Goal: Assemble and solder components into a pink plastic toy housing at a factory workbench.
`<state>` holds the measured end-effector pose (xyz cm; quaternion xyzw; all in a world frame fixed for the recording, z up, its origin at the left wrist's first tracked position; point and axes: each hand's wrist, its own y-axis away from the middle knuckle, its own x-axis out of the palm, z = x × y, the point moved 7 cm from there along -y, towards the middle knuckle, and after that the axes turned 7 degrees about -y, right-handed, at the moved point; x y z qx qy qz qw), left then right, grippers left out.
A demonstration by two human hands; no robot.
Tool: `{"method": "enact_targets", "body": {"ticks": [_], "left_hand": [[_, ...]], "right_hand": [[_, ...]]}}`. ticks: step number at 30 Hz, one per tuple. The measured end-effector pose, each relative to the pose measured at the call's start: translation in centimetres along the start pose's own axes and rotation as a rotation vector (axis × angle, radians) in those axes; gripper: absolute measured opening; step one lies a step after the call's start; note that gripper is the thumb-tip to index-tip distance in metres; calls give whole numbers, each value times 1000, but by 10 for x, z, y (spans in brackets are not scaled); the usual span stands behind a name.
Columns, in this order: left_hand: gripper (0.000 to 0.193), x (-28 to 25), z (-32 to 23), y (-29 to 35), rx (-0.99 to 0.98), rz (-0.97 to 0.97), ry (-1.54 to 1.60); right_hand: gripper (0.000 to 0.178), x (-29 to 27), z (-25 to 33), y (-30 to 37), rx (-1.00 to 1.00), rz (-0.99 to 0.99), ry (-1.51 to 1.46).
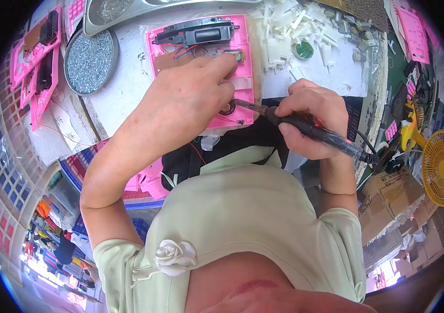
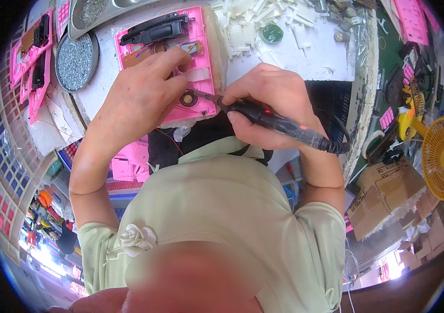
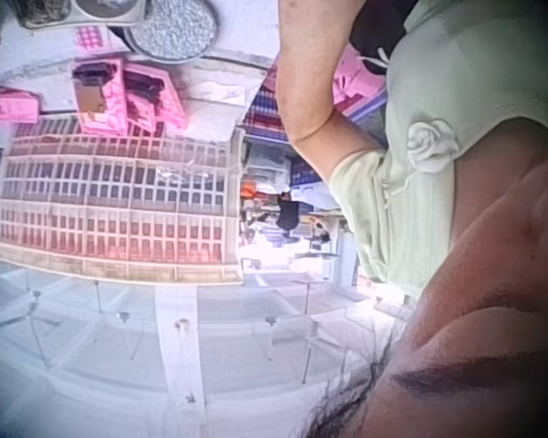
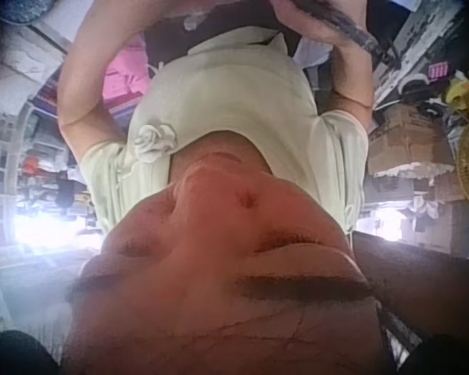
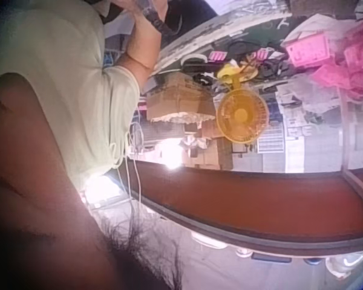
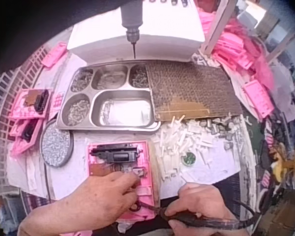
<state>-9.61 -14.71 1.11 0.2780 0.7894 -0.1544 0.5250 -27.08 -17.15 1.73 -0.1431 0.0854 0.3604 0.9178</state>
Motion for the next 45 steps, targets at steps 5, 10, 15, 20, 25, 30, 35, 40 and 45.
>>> {"method": "enact_targets", "body": {"ticks": [5,10,15,20,25,30,35,40,45], "left_hand": [[12,3,-1,-1,-12,16,-26],[12,1,-2,1,-2,-2,-26],[11,0,-2,2,27,-35,-32],[12,2,-1,0,28,12,-23],[13,-3,-3,-9,43,-86,-27],[15,-6,-17,-12,57,-37,-41],[15,-4,-8,-2,71,-92,-28],[15,-20,2,13,34,-149,118],[28,-25,22,44,-87,-368,231]], "right_hand": [[28,0,2,0,13,4,24],[29,-1,5,2,-11,-18,9],[25,-34,6,27,51,-140,-115],[29,-122,2,123,125,-753,-107],[8,-219,58,233,-38,-1304,45],[6,-244,93,290,-29,-1560,396],[9,-285,24,262,166,-1493,467],[31,-308,-63,327,220,-1508,-346],[31,-208,-53,238,165,-1148,-837]]}}
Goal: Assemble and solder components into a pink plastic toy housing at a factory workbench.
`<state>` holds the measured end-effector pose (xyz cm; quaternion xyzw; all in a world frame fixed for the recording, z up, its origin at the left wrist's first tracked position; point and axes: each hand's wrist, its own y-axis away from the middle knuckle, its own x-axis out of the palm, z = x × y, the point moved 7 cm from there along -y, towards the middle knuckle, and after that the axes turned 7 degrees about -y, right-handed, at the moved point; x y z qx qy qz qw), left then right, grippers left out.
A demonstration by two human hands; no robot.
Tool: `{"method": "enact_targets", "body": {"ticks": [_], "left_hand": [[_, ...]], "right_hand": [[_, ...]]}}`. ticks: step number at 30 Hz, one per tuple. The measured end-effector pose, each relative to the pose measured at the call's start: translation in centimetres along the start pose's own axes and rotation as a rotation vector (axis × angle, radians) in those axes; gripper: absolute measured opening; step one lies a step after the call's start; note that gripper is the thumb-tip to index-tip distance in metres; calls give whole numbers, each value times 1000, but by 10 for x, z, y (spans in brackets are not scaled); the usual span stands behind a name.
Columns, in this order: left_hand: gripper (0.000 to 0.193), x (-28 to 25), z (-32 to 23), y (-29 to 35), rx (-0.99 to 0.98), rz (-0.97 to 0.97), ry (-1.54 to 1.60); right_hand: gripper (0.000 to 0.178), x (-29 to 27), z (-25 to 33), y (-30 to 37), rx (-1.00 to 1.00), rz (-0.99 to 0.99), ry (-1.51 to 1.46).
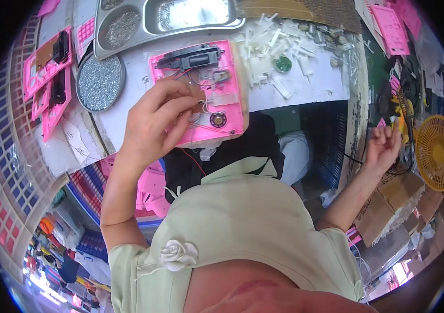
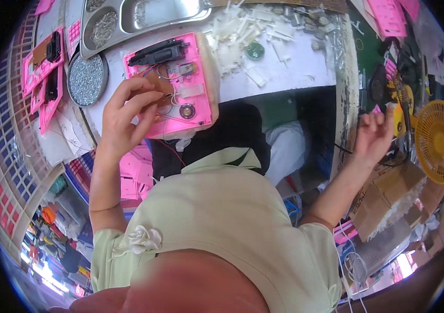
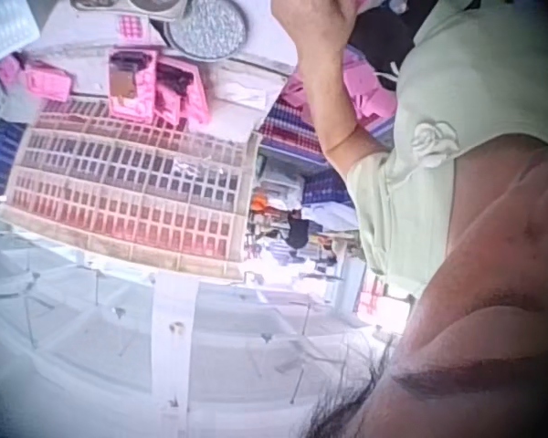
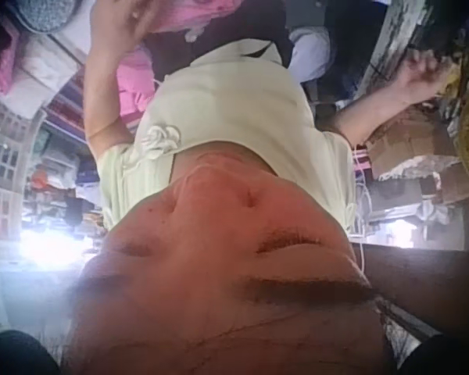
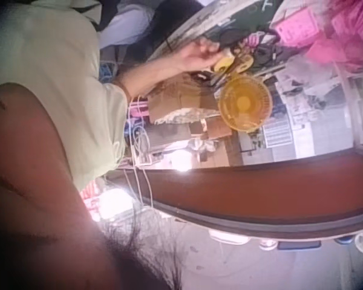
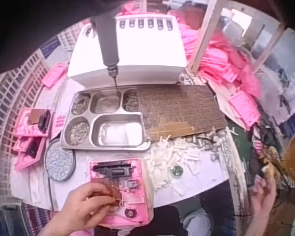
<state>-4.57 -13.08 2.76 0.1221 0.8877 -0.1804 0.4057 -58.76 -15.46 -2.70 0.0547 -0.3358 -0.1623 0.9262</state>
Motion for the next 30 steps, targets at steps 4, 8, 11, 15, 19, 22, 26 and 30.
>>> {"method": "enact_targets", "body": {"ticks": [4,8,11,15,19,22,26,30], "left_hand": [[28,18,-13,3,87,15,-125],[34,28,-8,4,131,59,-229],[36,27,-6,8,127,38,-217],[33,25,-6,8,126,-21,-184],[39,23,-4,-1,78,-101,-251],[42,22,-1,-7,33,-148,-288],[44,19,1,-9,31,-189,-308],[42,22,-3,-8,76,-209,-303]], "right_hand": [[24,107,-89,30,-54,91,488],[15,222,-158,56,-196,561,897],[14,267,-191,61,-297,731,1038],[15,287,-209,58,-401,764,1199],[23,296,-218,52,-325,792,1392],[27,303,-223,48,-297,819,1486],[27,313,-220,52,-353,861,1606],[23,315,-220,57,-436,887,1683]]}}
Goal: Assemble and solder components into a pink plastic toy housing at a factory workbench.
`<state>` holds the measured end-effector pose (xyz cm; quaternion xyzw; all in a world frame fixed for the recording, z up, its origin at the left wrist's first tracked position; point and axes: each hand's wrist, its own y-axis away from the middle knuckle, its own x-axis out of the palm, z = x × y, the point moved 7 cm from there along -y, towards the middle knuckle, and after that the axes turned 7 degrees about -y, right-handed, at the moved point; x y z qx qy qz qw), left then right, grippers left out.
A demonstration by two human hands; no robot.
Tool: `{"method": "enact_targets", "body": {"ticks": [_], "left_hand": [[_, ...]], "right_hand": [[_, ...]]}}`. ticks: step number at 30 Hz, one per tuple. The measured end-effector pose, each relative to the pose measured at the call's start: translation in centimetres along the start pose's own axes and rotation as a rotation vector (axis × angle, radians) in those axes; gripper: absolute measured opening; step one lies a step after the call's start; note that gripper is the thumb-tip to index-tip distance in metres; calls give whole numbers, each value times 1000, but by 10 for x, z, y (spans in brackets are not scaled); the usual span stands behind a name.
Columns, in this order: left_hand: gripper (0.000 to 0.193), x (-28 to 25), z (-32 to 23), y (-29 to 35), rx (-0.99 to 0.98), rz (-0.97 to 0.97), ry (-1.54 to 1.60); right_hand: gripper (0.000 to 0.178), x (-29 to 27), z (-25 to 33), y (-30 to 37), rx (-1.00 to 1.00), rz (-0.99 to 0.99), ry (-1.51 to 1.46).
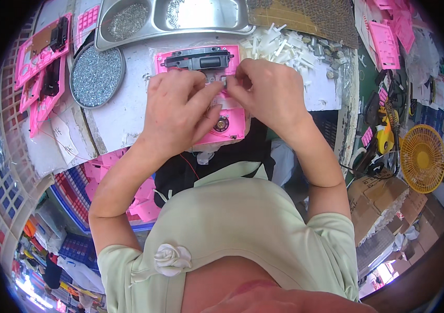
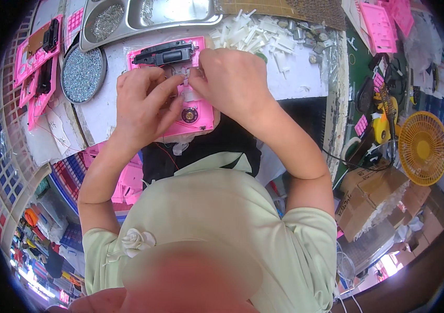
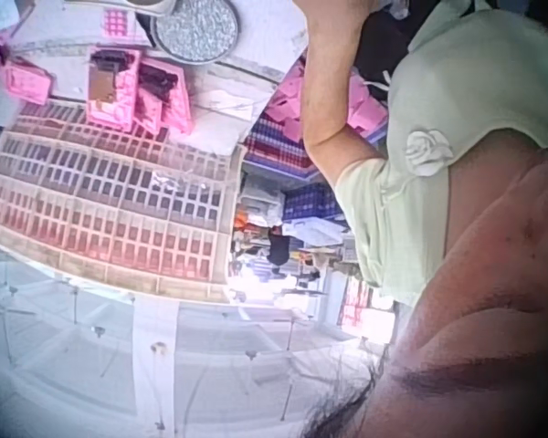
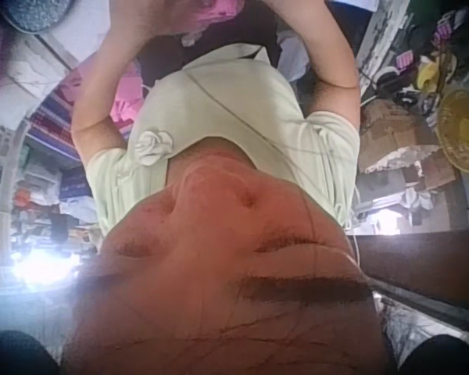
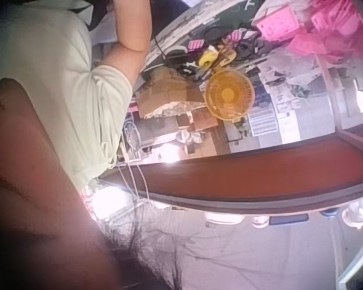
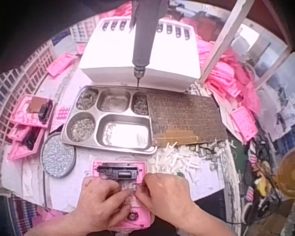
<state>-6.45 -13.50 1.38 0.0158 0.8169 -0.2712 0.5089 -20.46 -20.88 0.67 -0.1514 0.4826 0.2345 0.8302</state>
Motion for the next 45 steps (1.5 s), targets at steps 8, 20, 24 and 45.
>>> {"method": "enact_targets", "body": {"ticks": [8,20,24,45], "left_hand": [[34,12,-6,-5,-14,65,-74],[27,12,-4,-5,-3,27,-80],[26,8,0,-5,10,-25,-78],[13,-1,17,-31,79,-87,-81]], "right_hand": [[16,15,-36,6,210,61,-581],[17,9,12,-8,-40,147,148],[18,2,16,-1,-86,181,99],[22,-10,7,11,-378,-132,-181]]}}
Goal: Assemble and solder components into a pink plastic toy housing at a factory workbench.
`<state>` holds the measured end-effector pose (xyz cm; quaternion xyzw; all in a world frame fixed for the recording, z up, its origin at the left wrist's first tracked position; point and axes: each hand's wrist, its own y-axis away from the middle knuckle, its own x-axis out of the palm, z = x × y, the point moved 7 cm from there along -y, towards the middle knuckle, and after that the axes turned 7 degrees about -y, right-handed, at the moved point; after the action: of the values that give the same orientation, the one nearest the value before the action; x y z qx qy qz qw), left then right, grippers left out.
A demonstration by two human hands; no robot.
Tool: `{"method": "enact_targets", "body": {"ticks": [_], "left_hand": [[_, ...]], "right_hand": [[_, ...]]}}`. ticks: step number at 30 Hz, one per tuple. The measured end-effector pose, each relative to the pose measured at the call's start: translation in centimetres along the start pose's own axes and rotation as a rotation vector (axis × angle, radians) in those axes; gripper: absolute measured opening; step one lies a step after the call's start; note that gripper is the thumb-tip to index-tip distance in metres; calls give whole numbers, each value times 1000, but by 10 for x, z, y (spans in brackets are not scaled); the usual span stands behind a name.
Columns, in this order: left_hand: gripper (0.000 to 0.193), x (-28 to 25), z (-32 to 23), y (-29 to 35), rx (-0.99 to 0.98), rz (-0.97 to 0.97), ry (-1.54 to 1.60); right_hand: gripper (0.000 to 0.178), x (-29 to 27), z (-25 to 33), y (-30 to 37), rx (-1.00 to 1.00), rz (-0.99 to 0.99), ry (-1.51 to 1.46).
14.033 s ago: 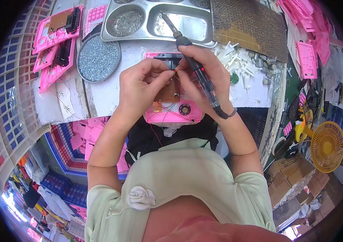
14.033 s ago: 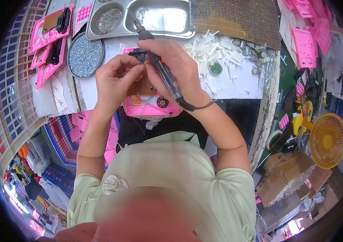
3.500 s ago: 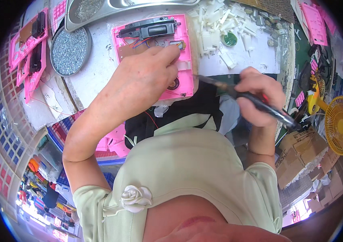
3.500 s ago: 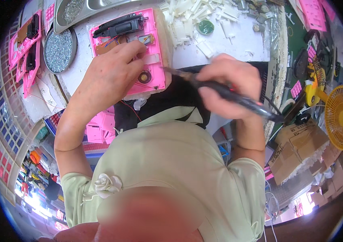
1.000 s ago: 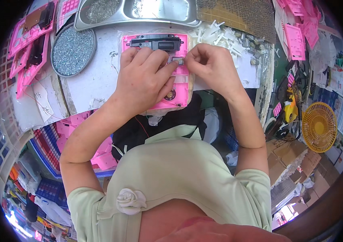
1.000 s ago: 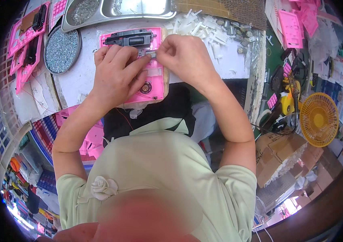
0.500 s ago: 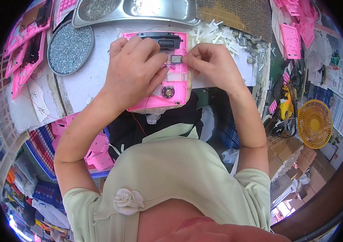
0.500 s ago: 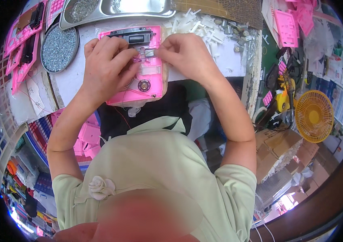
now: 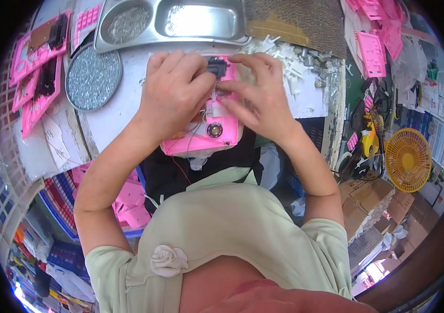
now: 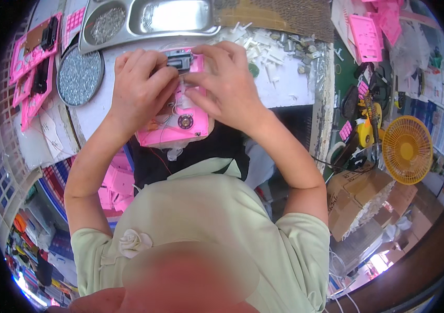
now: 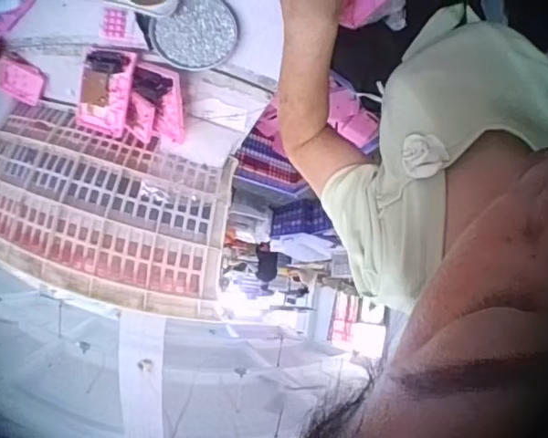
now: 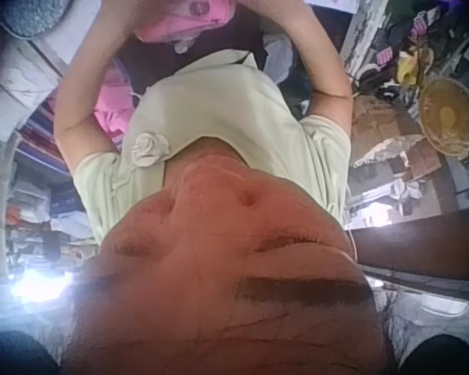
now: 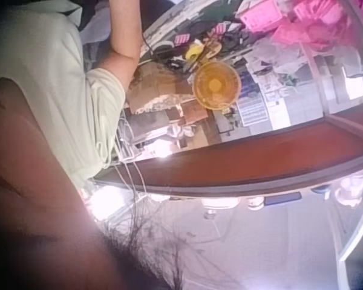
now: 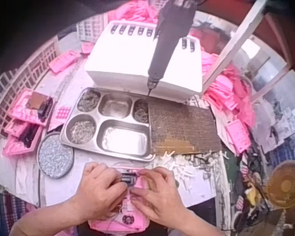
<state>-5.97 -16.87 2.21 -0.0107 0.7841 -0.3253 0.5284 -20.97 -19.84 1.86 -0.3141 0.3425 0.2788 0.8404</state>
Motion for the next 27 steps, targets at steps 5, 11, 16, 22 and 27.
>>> {"method": "enact_targets", "body": {"ticks": [5,11,16,22,27], "left_hand": [[27,3,2,6,41,38,21],[32,10,-8,5,97,131,-32],[33,8,-10,7,89,163,-80],[42,6,0,13,111,138,-13],[39,-22,14,22,37,55,-23]], "right_hand": [[34,13,-2,10,147,-2,71],[33,-37,-24,9,130,-178,-107],[32,-193,-213,18,615,-546,423],[34,-262,-407,119,1108,-4,978],[42,-301,-343,92,933,-334,959]]}}
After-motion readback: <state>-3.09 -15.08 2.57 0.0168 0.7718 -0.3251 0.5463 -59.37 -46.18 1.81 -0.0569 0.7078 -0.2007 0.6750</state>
